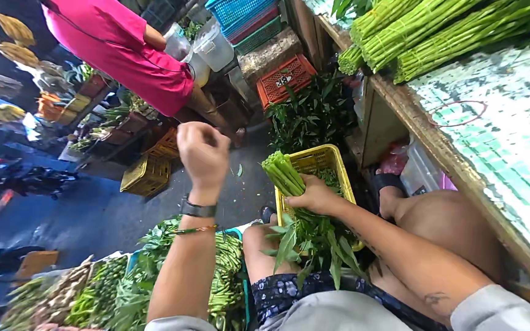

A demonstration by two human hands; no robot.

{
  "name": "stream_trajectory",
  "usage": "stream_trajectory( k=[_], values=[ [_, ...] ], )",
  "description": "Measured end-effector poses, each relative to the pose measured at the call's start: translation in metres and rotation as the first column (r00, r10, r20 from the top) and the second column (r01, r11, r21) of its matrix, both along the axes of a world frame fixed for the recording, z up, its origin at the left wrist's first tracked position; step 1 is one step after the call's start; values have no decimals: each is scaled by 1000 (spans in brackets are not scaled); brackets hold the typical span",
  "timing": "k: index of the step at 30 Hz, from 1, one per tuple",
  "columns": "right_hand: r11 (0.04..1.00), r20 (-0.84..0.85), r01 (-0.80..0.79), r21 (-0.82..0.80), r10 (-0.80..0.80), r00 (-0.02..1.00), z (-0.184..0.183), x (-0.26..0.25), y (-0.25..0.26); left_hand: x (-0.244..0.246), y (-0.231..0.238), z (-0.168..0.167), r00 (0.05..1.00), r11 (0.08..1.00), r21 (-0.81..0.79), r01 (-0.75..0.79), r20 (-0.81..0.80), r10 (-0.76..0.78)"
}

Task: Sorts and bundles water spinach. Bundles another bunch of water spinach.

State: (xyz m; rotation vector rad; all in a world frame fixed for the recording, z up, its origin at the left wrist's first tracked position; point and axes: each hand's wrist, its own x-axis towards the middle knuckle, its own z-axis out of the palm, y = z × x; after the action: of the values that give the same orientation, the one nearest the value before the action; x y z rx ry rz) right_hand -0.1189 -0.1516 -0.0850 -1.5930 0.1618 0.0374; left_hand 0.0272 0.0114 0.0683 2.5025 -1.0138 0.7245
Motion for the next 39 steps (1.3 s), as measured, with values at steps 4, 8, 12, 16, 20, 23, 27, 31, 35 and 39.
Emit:
stream_trajectory(
  k=[4,8,12,16,20,23,27,31,35,39],
  values=[
    [996,-45,-10,-86,6,999,6,1,-7,-15,12,18,836,989,-145,-25,-545,-58],
    [996,20,50,-68,-49,999,8,6,-10,-30,30,2,618,947,-315,67,-732,-287],
    [996,19,68,-58,-67,998,8,5,-11,-32,34,-5,580,906,-418,62,-724,-374],
    [999,57,46,-10,-46,997,8,-2,-11,-36,32,-15,453,853,-522,18,-756,-472],
    [986,171,36,165,-65,983,10,-5,-16,-41,25,-35,386,857,-512,51,-782,-490],
    [947,251,-51,318,-33,967,8,-8,-17,-49,14,-43,414,866,-493,86,-773,-481],
    [916,235,-88,392,-7,972,14,-11,-13,-63,-4,-56,497,878,-456,149,-732,-465],
    [924,210,-35,381,-49,977,13,-9,-12,-68,-15,-64,575,908,-379,181,-708,-410],
    [951,169,41,306,-97,981,10,-5,-13,-67,-17,-67,583,886,-452,104,-694,-423],
    [943,153,58,327,-113,982,10,-5,-12,-63,-19,-78,253,719,-674,-170,-735,-629]
  ],
)
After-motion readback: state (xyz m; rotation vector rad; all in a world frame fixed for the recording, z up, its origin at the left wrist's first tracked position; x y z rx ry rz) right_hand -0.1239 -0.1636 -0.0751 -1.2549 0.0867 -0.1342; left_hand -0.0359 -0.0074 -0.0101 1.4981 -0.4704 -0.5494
